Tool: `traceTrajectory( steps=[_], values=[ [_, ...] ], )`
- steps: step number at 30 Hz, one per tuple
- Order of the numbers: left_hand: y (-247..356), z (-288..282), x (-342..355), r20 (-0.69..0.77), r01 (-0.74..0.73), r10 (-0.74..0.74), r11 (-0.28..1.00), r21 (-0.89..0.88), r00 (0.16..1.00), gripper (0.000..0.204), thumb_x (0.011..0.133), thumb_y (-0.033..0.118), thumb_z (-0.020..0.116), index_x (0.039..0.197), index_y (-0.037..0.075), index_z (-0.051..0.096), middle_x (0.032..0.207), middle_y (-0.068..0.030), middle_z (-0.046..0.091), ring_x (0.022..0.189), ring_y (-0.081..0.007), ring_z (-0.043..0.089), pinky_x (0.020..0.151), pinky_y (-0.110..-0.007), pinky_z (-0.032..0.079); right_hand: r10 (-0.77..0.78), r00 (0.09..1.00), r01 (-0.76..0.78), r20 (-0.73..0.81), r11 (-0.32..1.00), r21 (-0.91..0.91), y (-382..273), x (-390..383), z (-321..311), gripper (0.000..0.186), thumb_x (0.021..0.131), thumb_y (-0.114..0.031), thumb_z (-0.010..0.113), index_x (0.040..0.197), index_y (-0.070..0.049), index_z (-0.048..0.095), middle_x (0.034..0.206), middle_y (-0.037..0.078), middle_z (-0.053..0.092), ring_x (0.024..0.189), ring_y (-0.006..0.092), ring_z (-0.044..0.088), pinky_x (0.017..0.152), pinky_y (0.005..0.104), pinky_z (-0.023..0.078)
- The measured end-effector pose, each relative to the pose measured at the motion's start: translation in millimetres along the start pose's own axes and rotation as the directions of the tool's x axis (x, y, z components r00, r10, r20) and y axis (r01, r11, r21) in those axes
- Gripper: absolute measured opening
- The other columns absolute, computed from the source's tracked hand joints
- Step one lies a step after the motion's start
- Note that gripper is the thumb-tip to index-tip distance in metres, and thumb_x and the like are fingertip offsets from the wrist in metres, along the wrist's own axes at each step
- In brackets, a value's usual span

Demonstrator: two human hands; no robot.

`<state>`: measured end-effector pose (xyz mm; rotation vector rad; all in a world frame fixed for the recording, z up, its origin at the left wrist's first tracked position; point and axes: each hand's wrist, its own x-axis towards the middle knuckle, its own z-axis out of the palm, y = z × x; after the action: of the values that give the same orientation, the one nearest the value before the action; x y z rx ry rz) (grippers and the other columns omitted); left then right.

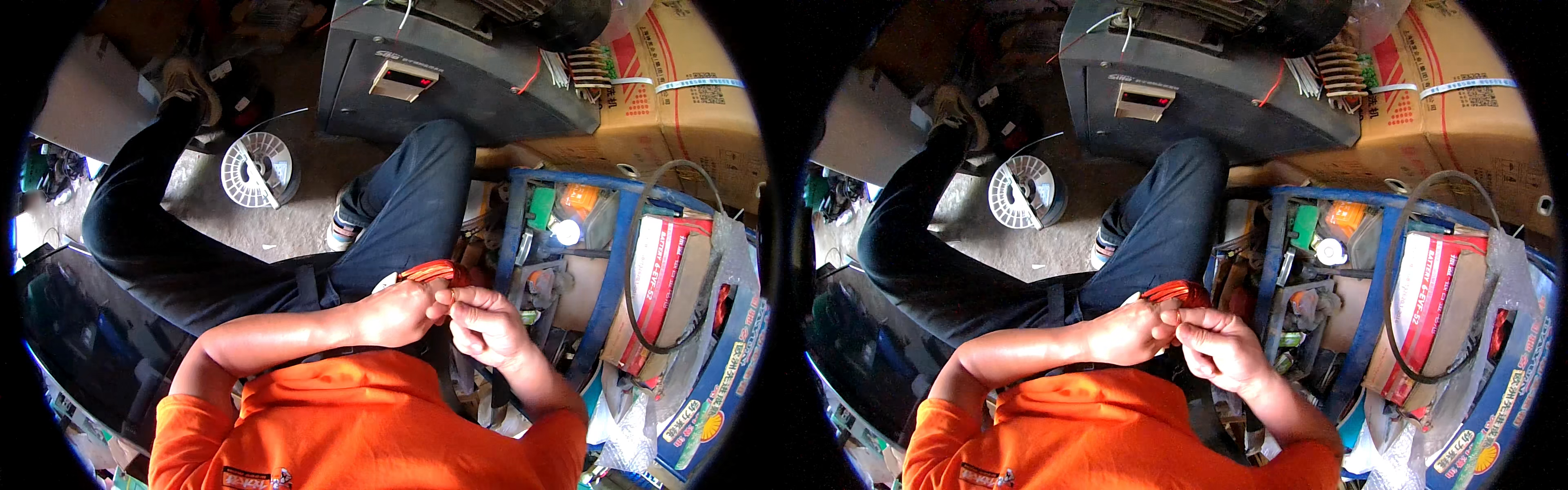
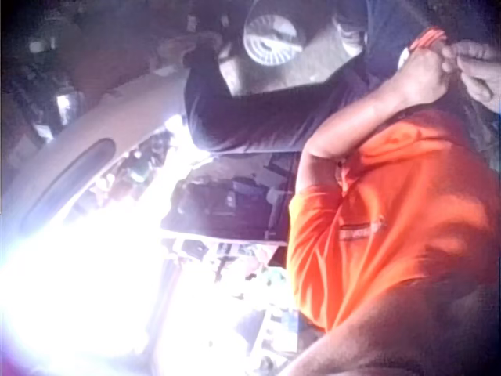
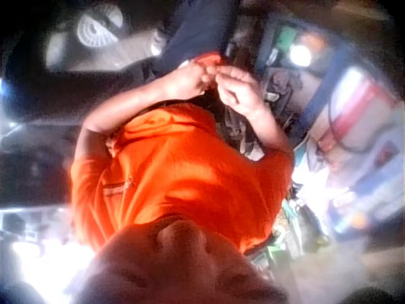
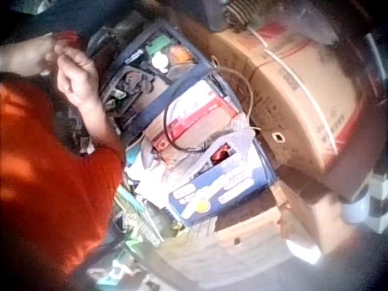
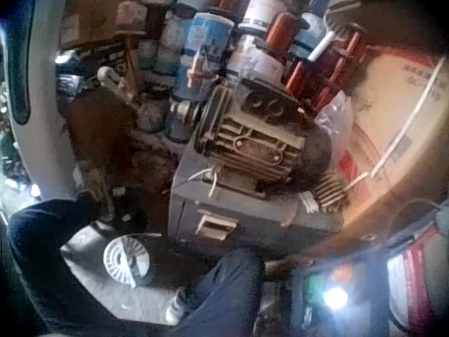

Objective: The person winds red wire around a slotted wooden bobbin using a manual winding machine. They secure the wire with a white tie, remove the bobbin from the machine, and then manually adjust the coil and tie.

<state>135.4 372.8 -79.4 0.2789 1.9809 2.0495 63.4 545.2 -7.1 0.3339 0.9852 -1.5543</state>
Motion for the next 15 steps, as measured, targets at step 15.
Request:
traceTrajectory(
  steps=[15],
  values=[
    [-4.7,3.4,-5.6,-0.036,-0.064,0.061,0.993,-0.104,0.997,0.015,0.084,0.003,0.056,0.096,-0.003,0.050,0.081,-0.0223,0.061,0.079,-0.0411,0.062,0.067,-0.045,0.050,-0.371,0.855,0.346,-0.364,0.929,-0.135,37.0,9.6,39.8,0.011,0.092,-0.003,0.055,0.099,0.001,0.063,0.092,0.022,0.068,0.041,0.0119,0.052,0.036,0.0231,0.040]
  ],
)
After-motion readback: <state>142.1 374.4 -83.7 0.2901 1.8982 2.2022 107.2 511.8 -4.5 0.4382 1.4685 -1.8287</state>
